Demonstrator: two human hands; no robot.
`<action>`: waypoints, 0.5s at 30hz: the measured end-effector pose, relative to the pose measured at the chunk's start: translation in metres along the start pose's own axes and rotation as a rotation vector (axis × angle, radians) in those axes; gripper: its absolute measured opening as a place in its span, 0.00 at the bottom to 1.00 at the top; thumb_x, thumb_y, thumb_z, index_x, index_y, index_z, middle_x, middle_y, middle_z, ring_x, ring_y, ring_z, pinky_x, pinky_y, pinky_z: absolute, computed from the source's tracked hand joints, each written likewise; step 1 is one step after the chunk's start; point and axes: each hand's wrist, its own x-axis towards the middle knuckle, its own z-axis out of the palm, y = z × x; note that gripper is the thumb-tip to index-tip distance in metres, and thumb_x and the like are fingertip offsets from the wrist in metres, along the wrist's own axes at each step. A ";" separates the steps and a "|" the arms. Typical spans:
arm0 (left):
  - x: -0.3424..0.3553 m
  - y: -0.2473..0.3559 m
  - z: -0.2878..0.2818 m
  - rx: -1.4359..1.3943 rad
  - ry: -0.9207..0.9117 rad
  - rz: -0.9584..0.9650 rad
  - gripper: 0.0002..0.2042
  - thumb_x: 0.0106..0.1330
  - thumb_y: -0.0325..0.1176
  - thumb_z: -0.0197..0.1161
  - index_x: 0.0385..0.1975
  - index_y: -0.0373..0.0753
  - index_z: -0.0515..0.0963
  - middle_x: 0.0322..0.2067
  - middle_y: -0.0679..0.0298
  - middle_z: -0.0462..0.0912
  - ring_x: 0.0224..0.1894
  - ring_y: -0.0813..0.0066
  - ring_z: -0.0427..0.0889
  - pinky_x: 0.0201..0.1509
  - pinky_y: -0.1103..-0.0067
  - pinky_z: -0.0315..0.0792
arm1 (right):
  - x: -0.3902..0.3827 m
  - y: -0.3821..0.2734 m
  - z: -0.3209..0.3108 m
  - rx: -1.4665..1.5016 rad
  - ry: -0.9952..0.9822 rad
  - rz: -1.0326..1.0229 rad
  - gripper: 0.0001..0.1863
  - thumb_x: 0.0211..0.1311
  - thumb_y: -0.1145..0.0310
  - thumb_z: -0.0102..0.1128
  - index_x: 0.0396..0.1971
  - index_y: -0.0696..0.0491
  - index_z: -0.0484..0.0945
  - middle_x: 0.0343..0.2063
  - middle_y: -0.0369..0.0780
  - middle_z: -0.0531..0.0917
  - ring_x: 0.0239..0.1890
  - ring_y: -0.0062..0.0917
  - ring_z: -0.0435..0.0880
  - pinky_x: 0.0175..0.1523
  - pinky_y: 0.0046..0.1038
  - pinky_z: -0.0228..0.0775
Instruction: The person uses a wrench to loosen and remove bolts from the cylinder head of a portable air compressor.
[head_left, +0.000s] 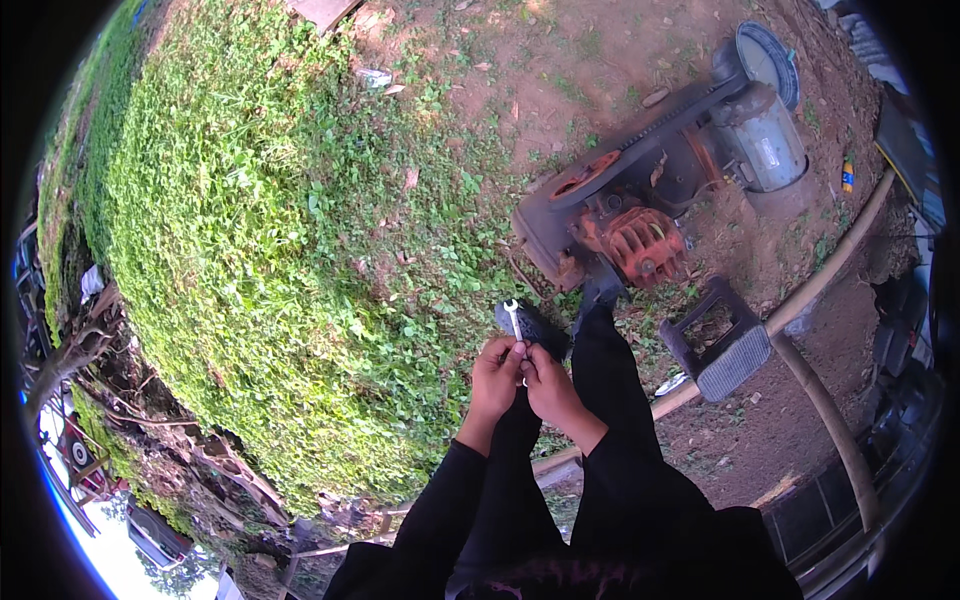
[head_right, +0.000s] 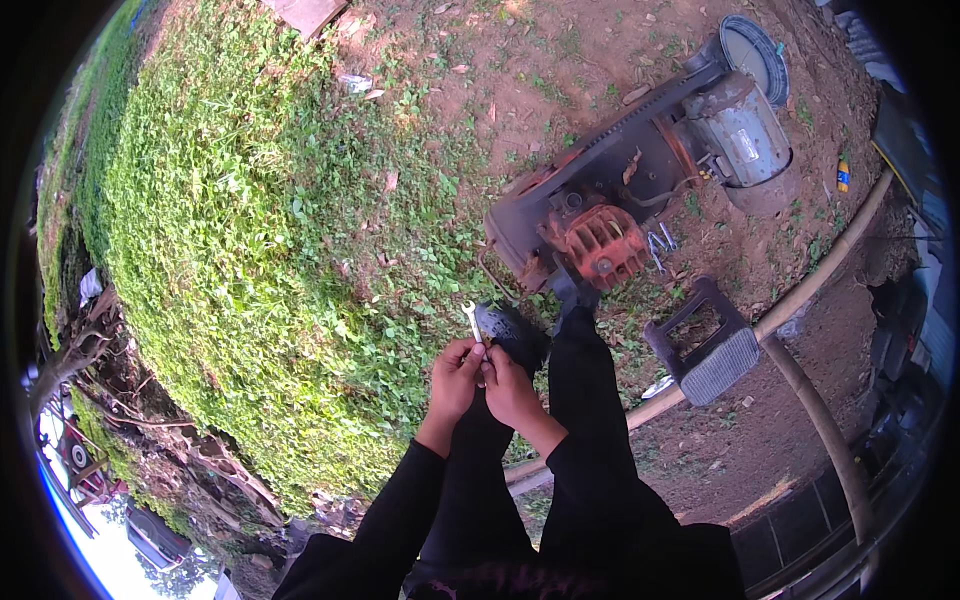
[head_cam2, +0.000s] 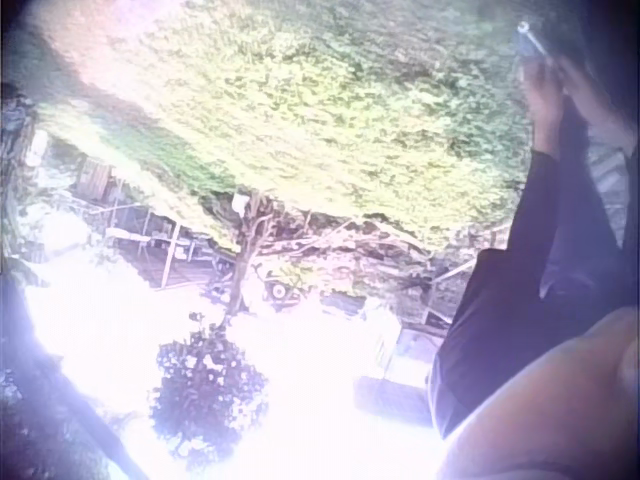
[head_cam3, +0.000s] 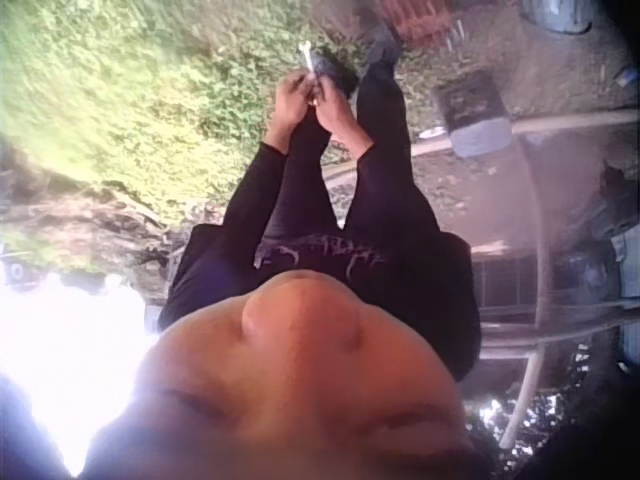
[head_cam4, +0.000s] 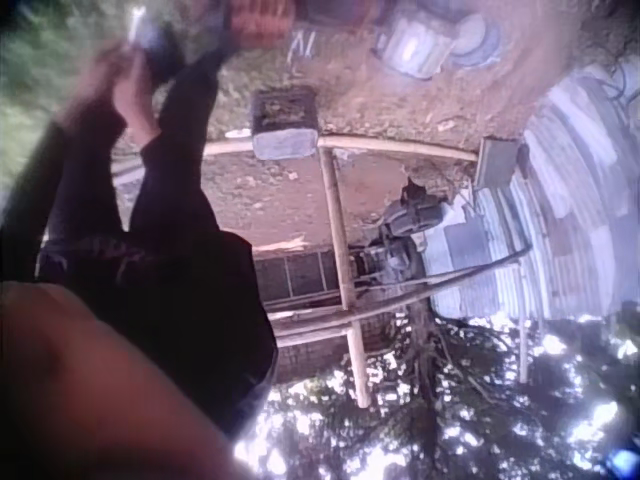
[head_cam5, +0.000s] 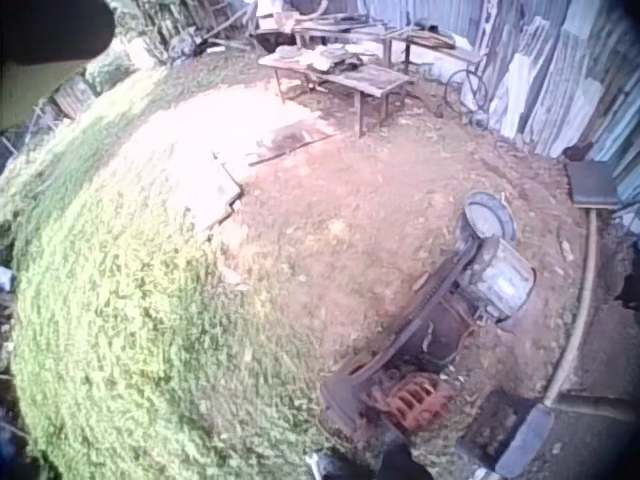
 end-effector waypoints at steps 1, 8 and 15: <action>0.007 -0.004 0.004 -0.044 -0.008 0.023 0.08 0.75 0.32 0.59 0.42 0.33 0.82 0.32 0.68 0.80 0.25 0.84 0.74 0.27 0.86 0.69 | 0.007 -0.004 -0.005 0.007 0.005 -0.026 0.06 0.73 0.72 0.47 0.41 0.58 0.70 0.27 0.50 0.82 0.32 0.49 0.83 0.37 0.45 0.72; 0.123 -0.014 0.005 0.184 0.266 0.081 0.18 0.76 0.41 0.58 0.51 0.29 0.75 0.37 0.59 0.83 0.38 0.76 0.78 0.44 0.78 0.74 | 0.039 0.038 -0.022 0.225 0.135 0.137 0.05 0.72 0.78 0.41 0.38 0.55 0.67 0.23 0.37 0.72 0.24 0.26 0.72 0.33 0.30 0.69; 0.234 -0.035 0.048 -0.433 0.132 -0.436 0.22 0.73 0.56 0.56 0.36 0.40 0.74 0.19 0.69 0.67 0.17 0.75 0.67 0.25 0.73 0.67 | 0.025 0.089 -0.064 0.798 0.705 0.312 0.04 0.59 0.71 0.48 0.32 0.47 0.65 0.25 0.31 0.67 0.27 0.23 0.69 0.36 0.28 0.65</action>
